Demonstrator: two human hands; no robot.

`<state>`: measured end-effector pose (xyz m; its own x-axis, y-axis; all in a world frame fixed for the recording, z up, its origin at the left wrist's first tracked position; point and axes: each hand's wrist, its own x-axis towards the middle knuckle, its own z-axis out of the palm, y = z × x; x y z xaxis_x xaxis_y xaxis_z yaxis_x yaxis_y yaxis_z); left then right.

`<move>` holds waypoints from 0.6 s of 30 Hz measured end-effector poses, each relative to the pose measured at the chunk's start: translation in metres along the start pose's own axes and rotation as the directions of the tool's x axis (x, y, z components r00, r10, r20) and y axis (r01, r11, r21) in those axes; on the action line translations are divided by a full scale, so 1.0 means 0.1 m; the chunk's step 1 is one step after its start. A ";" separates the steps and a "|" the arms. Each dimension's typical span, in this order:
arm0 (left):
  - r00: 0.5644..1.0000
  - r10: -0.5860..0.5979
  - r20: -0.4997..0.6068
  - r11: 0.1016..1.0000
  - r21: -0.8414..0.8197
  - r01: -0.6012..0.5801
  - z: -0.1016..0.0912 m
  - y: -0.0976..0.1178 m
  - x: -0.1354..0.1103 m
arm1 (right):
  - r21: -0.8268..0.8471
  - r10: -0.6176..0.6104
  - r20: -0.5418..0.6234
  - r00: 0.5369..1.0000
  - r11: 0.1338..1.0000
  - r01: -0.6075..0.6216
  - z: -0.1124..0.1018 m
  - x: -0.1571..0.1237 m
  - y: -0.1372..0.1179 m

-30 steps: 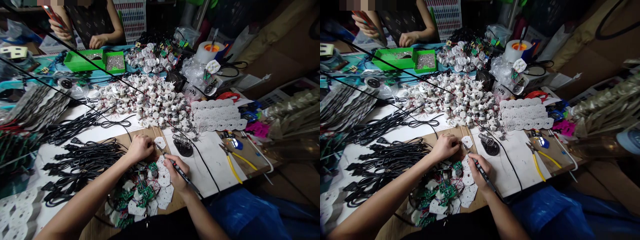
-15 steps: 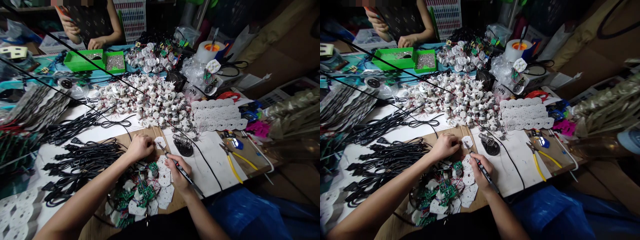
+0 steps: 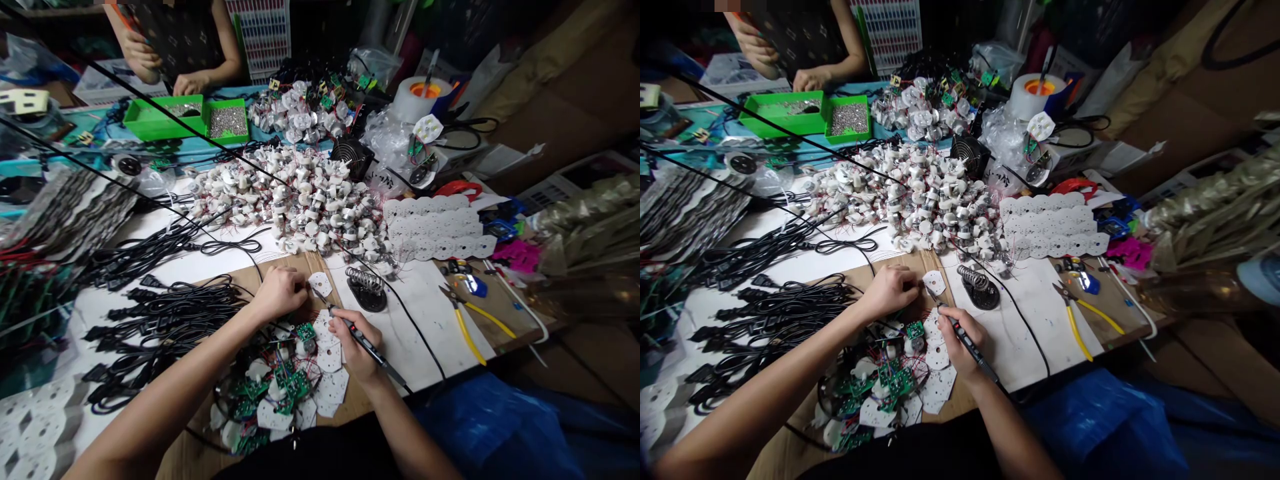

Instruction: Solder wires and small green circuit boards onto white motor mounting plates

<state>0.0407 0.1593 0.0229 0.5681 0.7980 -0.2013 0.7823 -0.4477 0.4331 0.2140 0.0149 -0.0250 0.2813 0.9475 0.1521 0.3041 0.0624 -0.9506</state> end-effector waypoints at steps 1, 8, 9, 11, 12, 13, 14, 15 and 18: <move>1.000 -0.002 0.000 1.000 -0.002 0.002 0.00 0.00 0.00 | -0.002 -0.003 -0.003 1.000 1.000 0.003 0.00 0.00 0.00; 1.000 0.006 0.004 1.000 -0.014 -0.006 0.00 -0.02 0.00 | -0.083 -0.075 -0.008 0.997 0.994 0.074 0.00 -0.02 0.01; 1.000 0.007 0.000 1.000 -0.016 -0.007 0.01 -0.03 0.00 | -0.076 -0.076 -0.011 0.997 0.994 0.075 -0.01 -0.02 0.00; 1.000 0.010 -0.009 1.000 -0.014 -0.010 0.02 -0.03 0.00 | -0.042 -0.063 -0.022 0.998 0.997 0.062 -0.02 -0.03 0.00; 1.000 0.011 -0.016 1.000 -0.012 -0.011 0.03 -0.03 0.00 | -0.022 -0.055 -0.032 0.998 0.998 0.055 -0.03 -0.03 -0.01; 1.000 0.012 -0.023 1.000 -0.010 -0.012 0.04 -0.02 0.00 | -0.003 -0.048 -0.045 0.998 0.999 0.048 -0.04 -0.03 -0.01; 0.999 0.014 -0.032 1.000 -0.010 -0.014 0.05 -0.01 0.00 | 0.014 -0.042 -0.060 0.997 0.999 0.043 -0.05 -0.03 -0.01; 0.999 0.015 -0.043 1.000 -0.010 -0.016 0.05 0.00 -0.01 | 0.030 -0.037 -0.076 0.996 0.999 0.039 -0.05 -0.03 0.00; 0.996 0.025 -0.088 1.000 -0.016 -0.026 -0.04 0.01 -0.05 | 0.068 -0.021 -0.112 0.994 0.997 0.029 -0.06 -0.03 0.02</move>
<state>0.0376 0.1565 0.0278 0.5624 0.8192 -0.1124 0.7630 -0.4618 0.4523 0.2191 0.0109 -0.0258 0.3746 0.9050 0.2016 0.2496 0.1110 -0.9620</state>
